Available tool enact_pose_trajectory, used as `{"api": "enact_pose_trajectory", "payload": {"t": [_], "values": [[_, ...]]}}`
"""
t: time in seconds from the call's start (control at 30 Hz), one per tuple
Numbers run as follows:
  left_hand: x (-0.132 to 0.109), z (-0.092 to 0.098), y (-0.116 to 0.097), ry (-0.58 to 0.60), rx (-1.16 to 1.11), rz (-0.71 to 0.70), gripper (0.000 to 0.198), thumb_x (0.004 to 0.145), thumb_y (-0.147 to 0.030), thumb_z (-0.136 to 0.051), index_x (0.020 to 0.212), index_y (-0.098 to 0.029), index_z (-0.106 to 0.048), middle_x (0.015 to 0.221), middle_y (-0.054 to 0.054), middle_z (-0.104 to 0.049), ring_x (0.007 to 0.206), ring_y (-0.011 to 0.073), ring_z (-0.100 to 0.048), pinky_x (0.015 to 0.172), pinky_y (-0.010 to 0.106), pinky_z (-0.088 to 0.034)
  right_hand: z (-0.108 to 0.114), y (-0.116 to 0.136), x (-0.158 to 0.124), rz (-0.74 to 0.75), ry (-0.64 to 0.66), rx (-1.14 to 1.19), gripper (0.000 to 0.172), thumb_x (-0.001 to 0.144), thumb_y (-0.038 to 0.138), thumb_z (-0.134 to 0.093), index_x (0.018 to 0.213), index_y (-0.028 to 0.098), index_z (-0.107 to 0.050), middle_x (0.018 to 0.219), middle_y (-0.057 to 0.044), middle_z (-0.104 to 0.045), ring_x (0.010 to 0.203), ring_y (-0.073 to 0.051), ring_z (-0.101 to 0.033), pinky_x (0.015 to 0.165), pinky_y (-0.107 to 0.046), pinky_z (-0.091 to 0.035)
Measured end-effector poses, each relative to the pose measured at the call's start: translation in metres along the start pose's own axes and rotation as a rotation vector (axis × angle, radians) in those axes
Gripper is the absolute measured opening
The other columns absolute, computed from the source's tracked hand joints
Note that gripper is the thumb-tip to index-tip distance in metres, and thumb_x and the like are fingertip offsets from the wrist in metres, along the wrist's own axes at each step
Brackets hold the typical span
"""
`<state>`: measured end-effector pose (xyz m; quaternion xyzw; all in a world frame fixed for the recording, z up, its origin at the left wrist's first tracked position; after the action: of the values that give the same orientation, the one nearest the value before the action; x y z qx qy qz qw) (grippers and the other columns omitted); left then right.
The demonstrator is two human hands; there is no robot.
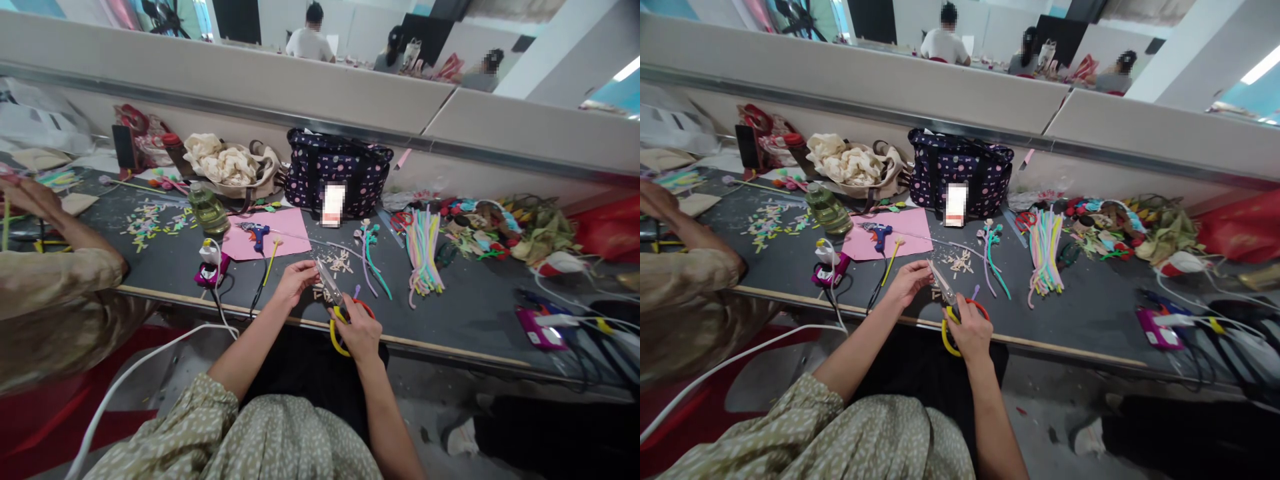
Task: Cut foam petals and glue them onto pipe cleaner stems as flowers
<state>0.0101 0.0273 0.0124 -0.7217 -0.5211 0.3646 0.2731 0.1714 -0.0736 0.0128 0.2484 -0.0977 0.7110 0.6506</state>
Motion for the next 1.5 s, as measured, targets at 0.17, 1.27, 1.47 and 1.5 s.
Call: {"api": "enact_pose_trajectory", "payload": {"t": [0.17, 1.27, 1.47, 1.5], "values": [[-0.001, 0.000, 0.000, -0.013, 0.007, 0.002, 0.028, 0.054, -0.023, -0.082, 0.075, -0.011, -0.067, 0.065, 0.001, -0.065, 0.056, 0.0102, -0.059, 0.062, 0.025, -0.049, 0.000, 0.001, 0.001, 0.013, 0.003, 0.011, 0.043, 0.087, 0.049, -0.050, 0.118, 0.021, -0.060, 0.081, -0.003, -0.067, 0.068, -0.013, -0.060, 0.060, -0.023, -0.035], [0.055, 0.014, 0.017, -0.095, 1.041, -0.309, 0.013, 0.069, -0.021, -0.064, 0.079, -0.019, -0.071, 0.074, 0.004, -0.069, 0.068, 0.0157, -0.060, 0.064, 0.026, -0.042, -0.017, -0.062, 0.003, -0.616, 0.171, 0.353, 0.061, 0.068, 0.068, -0.052, 0.106, 0.022, -0.063, 0.063, 0.002, -0.059, 0.057, -0.016, -0.055, 0.054, -0.024, -0.034], [0.072, -0.013, 0.028, -0.053, 1.378, -0.305, 0.011, 0.073, -0.023, -0.061, 0.079, -0.022, -0.071, 0.079, 0.003, -0.069, 0.074, 0.0173, -0.060, 0.065, 0.026, -0.039, -0.016, -0.066, 0.004, -0.671, 0.122, 0.375, 0.065, 0.066, 0.069, -0.054, 0.108, 0.020, -0.063, 0.066, 0.000, -0.061, 0.061, -0.017, -0.056, 0.059, -0.025, -0.037], [0.074, -0.017, 0.028, -0.039, 1.403, -0.312, 0.011, 0.074, -0.024, -0.061, 0.079, -0.022, -0.070, 0.080, 0.003, -0.069, 0.075, 0.0175, -0.059, 0.066, 0.026, -0.039, -0.016, -0.066, 0.004, -0.671, 0.121, 0.384, 0.065, 0.067, 0.069, -0.054, 0.108, 0.020, -0.063, 0.065, 0.001, -0.061, 0.061, -0.017, -0.056, 0.059, -0.025, -0.037]]}}
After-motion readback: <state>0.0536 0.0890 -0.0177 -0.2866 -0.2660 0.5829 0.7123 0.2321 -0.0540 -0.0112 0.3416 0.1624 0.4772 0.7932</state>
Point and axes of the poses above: each hand's wrist, its own x-axis towards the middle knuckle, its own z-axis out of the back of the hand, y = z × x, the point moved 4 cm from there along x, towards the middle knuckle
